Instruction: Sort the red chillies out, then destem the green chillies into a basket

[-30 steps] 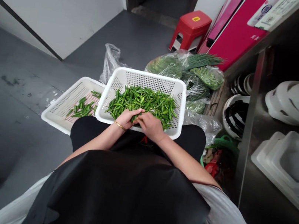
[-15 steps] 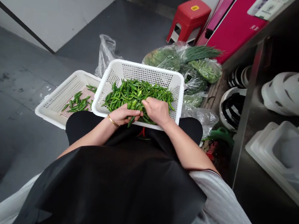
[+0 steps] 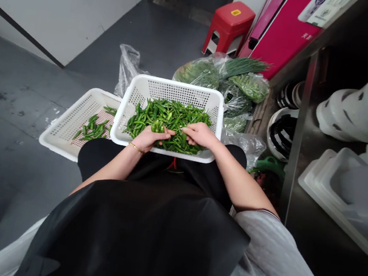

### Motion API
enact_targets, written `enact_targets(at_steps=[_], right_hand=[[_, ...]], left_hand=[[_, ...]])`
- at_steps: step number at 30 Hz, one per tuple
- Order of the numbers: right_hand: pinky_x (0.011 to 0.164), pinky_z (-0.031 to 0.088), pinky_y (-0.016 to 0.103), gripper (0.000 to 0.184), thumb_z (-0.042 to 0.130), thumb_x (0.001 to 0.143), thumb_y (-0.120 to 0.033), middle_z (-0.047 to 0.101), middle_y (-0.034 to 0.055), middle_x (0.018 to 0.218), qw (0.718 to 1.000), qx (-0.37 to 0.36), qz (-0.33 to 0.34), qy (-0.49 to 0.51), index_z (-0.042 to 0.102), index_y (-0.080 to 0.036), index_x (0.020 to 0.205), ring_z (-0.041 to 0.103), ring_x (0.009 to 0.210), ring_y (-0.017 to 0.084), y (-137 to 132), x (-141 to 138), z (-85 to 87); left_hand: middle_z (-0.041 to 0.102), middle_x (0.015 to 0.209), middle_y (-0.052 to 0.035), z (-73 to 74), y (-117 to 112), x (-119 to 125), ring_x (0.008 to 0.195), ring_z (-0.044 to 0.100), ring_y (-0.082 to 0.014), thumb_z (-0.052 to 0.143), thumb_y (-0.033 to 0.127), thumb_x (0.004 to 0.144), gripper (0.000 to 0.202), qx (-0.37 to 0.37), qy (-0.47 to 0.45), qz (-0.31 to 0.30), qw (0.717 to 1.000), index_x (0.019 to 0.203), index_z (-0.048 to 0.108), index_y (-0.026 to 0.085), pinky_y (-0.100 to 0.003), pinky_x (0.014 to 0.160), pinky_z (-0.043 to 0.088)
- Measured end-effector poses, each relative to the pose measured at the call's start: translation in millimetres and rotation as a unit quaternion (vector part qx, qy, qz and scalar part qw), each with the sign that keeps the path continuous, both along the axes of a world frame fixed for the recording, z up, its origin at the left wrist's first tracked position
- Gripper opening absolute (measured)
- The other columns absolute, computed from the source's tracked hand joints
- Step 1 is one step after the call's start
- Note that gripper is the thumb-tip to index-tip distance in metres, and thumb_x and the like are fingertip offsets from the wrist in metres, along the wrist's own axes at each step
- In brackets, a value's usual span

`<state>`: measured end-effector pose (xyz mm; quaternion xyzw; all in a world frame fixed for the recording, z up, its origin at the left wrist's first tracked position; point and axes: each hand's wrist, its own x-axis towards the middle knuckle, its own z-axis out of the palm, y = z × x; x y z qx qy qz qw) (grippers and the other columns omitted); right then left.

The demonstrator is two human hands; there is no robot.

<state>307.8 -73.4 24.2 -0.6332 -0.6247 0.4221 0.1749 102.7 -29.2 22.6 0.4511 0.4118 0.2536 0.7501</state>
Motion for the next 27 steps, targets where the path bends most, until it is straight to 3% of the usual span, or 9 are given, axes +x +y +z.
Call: enact_targets(at_steps=[3,7,9,13,15,18,22,24,27], right_hand=[[0.064,0.051,0.028,0.041,0.040,0.096,-0.043,0.067,0.0059,0.074,0.995,0.080,-0.017,0.054,0.070,-0.015,0.092,0.065,0.066,0.017,3.3,-15.8,23.4],[0.084,0.048,0.031,0.039,0.039,0.098,-0.037,0.067,0.0128,0.105,0.962,0.209,-0.027,-0.173,0.071,-0.016,0.102,0.064,0.097,0.022,-2.6,-24.8,26.4],[0.086,0.047,0.032,0.038,0.040,0.098,-0.037,0.067,0.0132,0.110,0.950,0.139,0.007,-0.280,0.070,-0.018,0.110,0.063,0.102,0.024,-7.0,-16.6,16.0],[0.081,0.050,0.033,0.036,0.057,0.090,-0.041,0.070,0.0184,0.106,0.907,-0.104,0.080,-0.400,0.072,-0.011,0.104,0.065,0.101,0.029,-11.2,1.2,-16.1],[0.081,0.050,0.033,0.032,0.056,0.090,-0.035,0.070,0.0204,0.108,0.901,-0.122,0.073,-0.409,0.072,-0.009,0.102,0.065,0.103,0.030,-9.2,4.3,-27.9],[0.079,0.050,0.033,0.022,0.057,0.089,-0.025,0.072,0.0179,0.098,0.931,-0.056,0.035,-0.358,0.073,-0.010,0.091,0.067,0.095,0.027,-1.4,6.6,-27.5],[0.061,0.049,0.026,0.024,0.055,0.090,-0.033,0.067,0.0040,0.064,0.992,0.033,-0.021,-0.116,0.067,-0.014,0.081,0.064,0.059,0.016,5.9,3.1,0.2],[0.059,0.047,0.025,0.027,0.051,0.092,-0.035,0.065,0.0025,0.064,0.992,0.111,-0.035,-0.058,0.065,-0.015,0.081,0.061,0.057,0.014,4.0,-6.8,14.7],[0.067,0.045,0.027,0.030,0.046,0.093,-0.033,0.067,0.0091,0.082,0.956,0.248,-0.023,-0.154,0.067,-0.014,0.082,0.063,0.075,0.018,-5.6,-24.4,26.2]], left_hand=[[0.065,0.069,-0.0039,2.9,-4.3,11.7,0.058,0.057,-0.0117,0.085,0.029,0.051,0.033,-0.009,-0.047,-0.026,0.999,0.067,0.061,0.012,-0.021,0.045,0.038],[0.060,0.057,-0.0019,7.7,-8.2,13.2,0.050,0.055,-0.0119,0.084,0.032,0.054,0.037,-0.076,-0.084,-0.030,0.993,0.070,0.056,0.014,-0.020,0.039,0.029],[0.060,0.057,-0.0010,8.0,-7.2,6.8,0.050,0.054,-0.0110,0.084,0.028,0.054,0.037,-0.092,-0.090,-0.019,0.991,0.076,0.059,0.013,-0.019,0.039,0.026],[0.061,0.063,-0.0013,4.3,-0.6,-9.0,0.056,0.055,-0.0095,0.083,0.023,0.054,0.042,-0.109,-0.118,0.008,0.987,0.091,0.067,0.010,-0.017,0.041,0.027],[0.061,0.065,-0.0022,1.9,2.0,-13.4,0.059,0.055,-0.0094,0.082,0.022,0.053,0.037,-0.106,-0.120,0.018,0.987,0.085,0.069,0.009,-0.017,0.042,0.029],[0.062,0.063,-0.0020,-1.2,3.4,-12.7,0.057,0.056,-0.0098,0.082,0.018,0.050,0.028,-0.089,-0.096,0.027,0.991,0.072,0.067,0.010,-0.018,0.042,0.032],[0.070,0.079,-0.0075,-3.6,0.4,1.1,0.065,0.061,-0.0128,0.081,0.018,0.051,0.029,-0.061,-0.064,0.021,0.996,0.076,0.069,0.010,-0.019,0.045,0.038],[0.071,0.082,-0.0088,-3.5,-3.4,9.7,0.067,0.063,-0.0152,0.080,0.020,0.052,0.033,-0.064,-0.071,-0.002,0.995,0.081,0.069,0.010,-0.021,0.046,0.040],[0.068,0.069,-0.0073,-2.1,-9.1,15.3,0.060,0.063,-0.0165,0.079,0.024,0.056,0.031,-0.070,-0.078,-0.015,0.994,0.079,0.066,0.009,-0.021,0.042,0.037]])
